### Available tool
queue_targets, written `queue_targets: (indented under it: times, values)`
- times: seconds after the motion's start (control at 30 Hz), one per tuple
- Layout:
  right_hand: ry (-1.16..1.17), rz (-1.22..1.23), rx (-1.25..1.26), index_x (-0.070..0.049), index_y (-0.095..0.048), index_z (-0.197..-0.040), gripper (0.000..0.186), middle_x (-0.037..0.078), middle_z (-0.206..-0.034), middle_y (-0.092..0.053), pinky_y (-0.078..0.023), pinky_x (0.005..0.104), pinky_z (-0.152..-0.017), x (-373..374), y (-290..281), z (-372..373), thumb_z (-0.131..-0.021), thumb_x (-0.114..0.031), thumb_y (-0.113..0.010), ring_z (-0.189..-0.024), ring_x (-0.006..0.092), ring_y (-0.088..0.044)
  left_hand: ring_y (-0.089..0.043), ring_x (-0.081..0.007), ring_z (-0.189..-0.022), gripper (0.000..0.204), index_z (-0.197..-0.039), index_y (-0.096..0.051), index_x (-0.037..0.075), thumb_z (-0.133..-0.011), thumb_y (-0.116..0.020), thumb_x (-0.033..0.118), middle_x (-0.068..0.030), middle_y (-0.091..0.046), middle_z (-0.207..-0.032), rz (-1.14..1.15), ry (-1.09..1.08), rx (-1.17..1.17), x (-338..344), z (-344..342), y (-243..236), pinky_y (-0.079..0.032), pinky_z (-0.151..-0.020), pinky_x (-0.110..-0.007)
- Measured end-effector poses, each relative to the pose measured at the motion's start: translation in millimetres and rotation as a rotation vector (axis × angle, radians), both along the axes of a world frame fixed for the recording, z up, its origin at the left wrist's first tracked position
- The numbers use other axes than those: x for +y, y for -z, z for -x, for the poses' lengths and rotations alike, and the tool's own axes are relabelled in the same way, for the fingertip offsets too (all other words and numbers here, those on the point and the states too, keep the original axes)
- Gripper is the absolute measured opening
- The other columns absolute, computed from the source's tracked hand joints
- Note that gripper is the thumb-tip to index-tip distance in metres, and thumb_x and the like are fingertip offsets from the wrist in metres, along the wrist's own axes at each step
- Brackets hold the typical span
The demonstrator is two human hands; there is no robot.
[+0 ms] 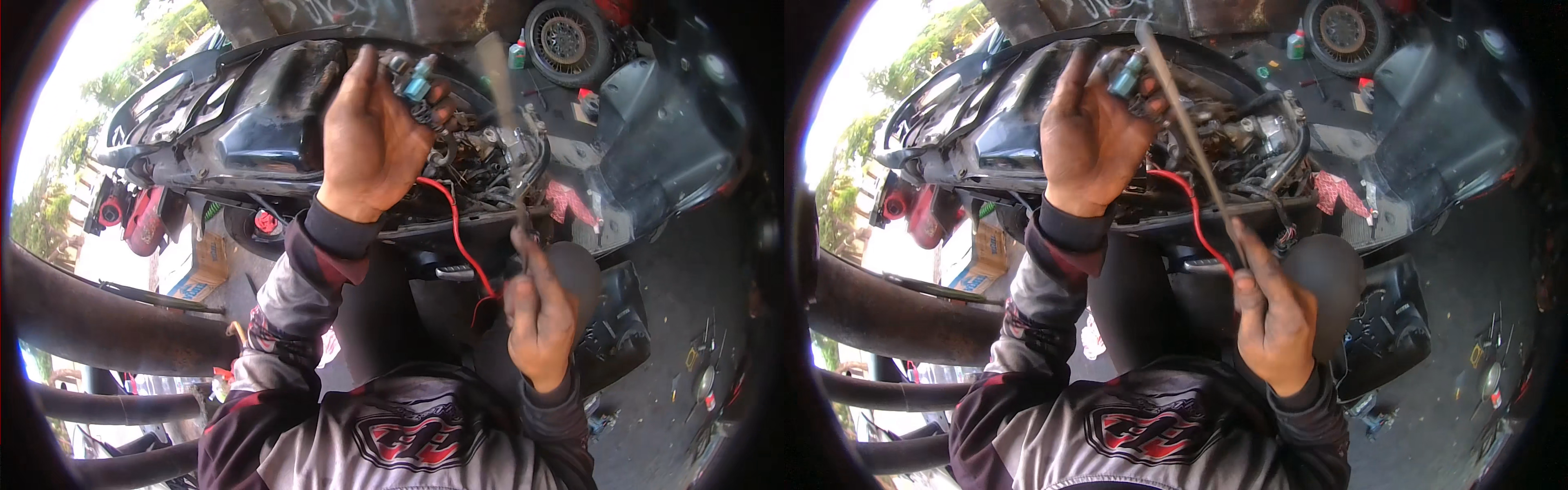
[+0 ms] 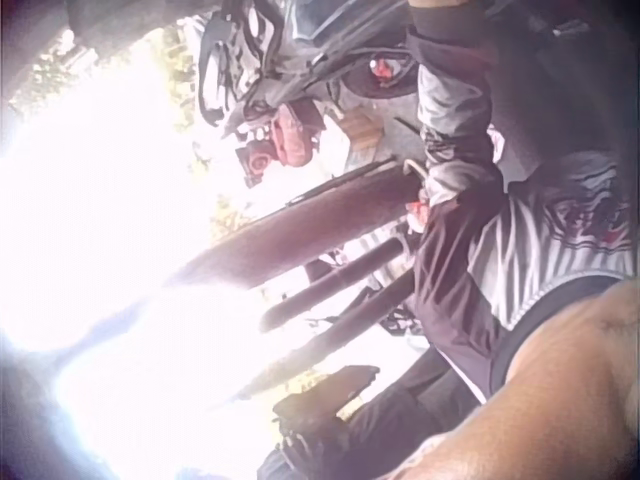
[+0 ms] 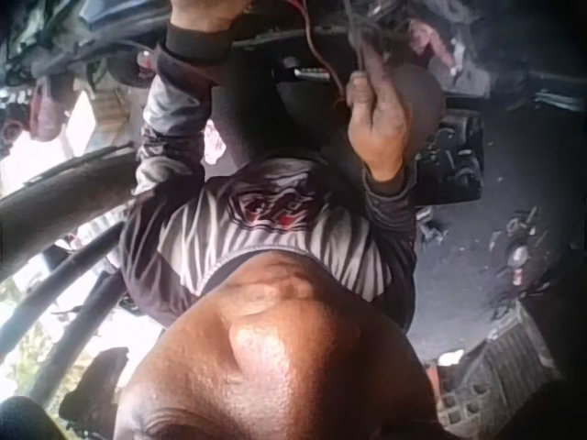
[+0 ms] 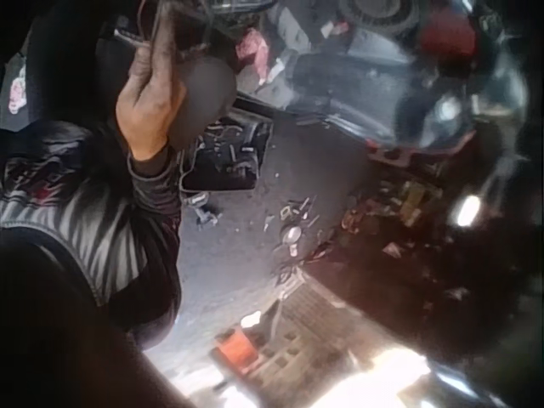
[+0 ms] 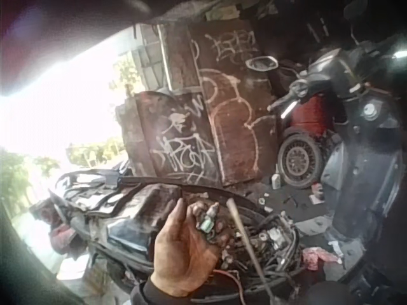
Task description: Cleaning and inspecting a motorcycle fuel injector and its electrical connector.
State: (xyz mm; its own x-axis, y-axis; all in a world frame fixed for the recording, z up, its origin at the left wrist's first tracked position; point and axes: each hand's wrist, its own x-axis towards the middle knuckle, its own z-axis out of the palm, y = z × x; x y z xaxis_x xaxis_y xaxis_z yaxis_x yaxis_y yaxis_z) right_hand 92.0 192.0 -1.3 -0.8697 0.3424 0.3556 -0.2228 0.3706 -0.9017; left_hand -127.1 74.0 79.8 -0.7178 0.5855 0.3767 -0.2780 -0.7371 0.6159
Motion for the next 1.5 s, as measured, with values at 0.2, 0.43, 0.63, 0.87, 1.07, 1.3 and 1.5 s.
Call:
queue_targets:
  times: [0.2, 0.43, 0.63, 0.87, 1.07, 1.3, 1.5]
  values:
    - [0.005, -0.127, -0.206, 0.007, -0.058, -0.126, 0.029, 0.017, -0.089, -0.066, -0.051, 0.0358, -0.064, 2, -7, -27, -0.101, -0.004, -0.049, -0.067, 0.0285, -0.065, -0.056, -0.0272, -0.1, 0.04, -0.119, -0.05, 0.004, -0.108, -0.035, 0.04, -0.0144, -0.06, -0.113, 0.014, 0.082, -0.076, 5, 10, -7, -0.044, -0.091, -0.049]
    - [0.125, -0.386, 0.015, 0.008, -0.059, -0.124, 0.03, 0.018, -0.09, -0.068, -0.053, 0.0371, -0.068, -3, -12, -31, -0.095, 0.001, -0.054, -0.07, 0.0284, -0.066, -0.056, -0.0346, -0.117, 0.055, -0.138, -0.033, -0.007, -0.109, -0.03, 0.04, -0.0199, -0.055, -0.125, 0.096, 0.07, -0.252, -2, 37, 1, -0.043, -0.099, -0.055]
    - [0.192, -0.481, 0.087, 0.001, -0.064, -0.128, 0.045, 0.014, -0.086, -0.067, -0.052, 0.037, -0.068, 3, -12, -25, -0.084, 0.011, -0.059, -0.07, 0.025, -0.065, -0.058, -0.0382, -0.115, 0.049, -0.125, -0.043, -0.003, -0.109, -0.029, 0.041, -0.0197, -0.059, -0.115, 0.058, 0.19, -0.25, -13, 40, 2, -0.046, -0.096, -0.055]
    - [0.284, -0.567, 0.137, 0.0, -0.066, -0.127, 0.049, 0.012, -0.084, -0.067, -0.052, 0.035, -0.067, 3, -11, -22, -0.08, 0.013, -0.061, -0.07, 0.0242, -0.064, -0.059, -0.0339, -0.112, 0.047, -0.129, -0.045, -0.003, -0.107, -0.039, 0.039, -0.0172, -0.06, -0.117, 0.121, 0.041, -0.152, -10, 25, 0, -0.043, -0.101, -0.055]
    - [0.32, -0.599, 0.124, 0.001, -0.067, -0.125, 0.045, 0.013, -0.089, -0.069, -0.052, 0.0358, -0.067, 6, -6, -22, -0.081, 0.012, -0.061, -0.073, 0.0264, -0.066, -0.061, -0.0316, -0.106, 0.038, -0.125, -0.05, 0.004, -0.106, -0.044, 0.037, -0.0142, -0.063, -0.109, 0.097, -0.049, -0.046, -1, 7, -2, -0.046, -0.095, -0.054]
    - [0.343, -0.637, 0.139, 0.001, -0.068, -0.123, 0.042, 0.013, -0.09, -0.07, -0.053, 0.0368, -0.069, 11, -1, -24, -0.082, 0.01, -0.061, -0.074, 0.027, -0.066, -0.063, -0.03, -0.096, 0.035, -0.113, -0.052, 0.004, -0.105, -0.047, 0.038, -0.013, -0.064, -0.101, 0.085, -0.018, -0.121, -1, 8, -5, -0.051, -0.085, -0.044]
    - [0.364, -0.655, 0.19, 0.001, -0.069, -0.121, 0.042, 0.012, -0.088, -0.069, -0.052, 0.0373, -0.067, 11, 5, -18, -0.081, 0.011, -0.061, -0.071, 0.0263, -0.064, -0.063, -0.0301, -0.095, 0.03, -0.115, -0.049, 0.008, -0.106, -0.045, 0.036, -0.0121, -0.064, -0.098, 0.09, -0.03, -0.109, 1, 3, -4, -0.05, -0.082, -0.043]
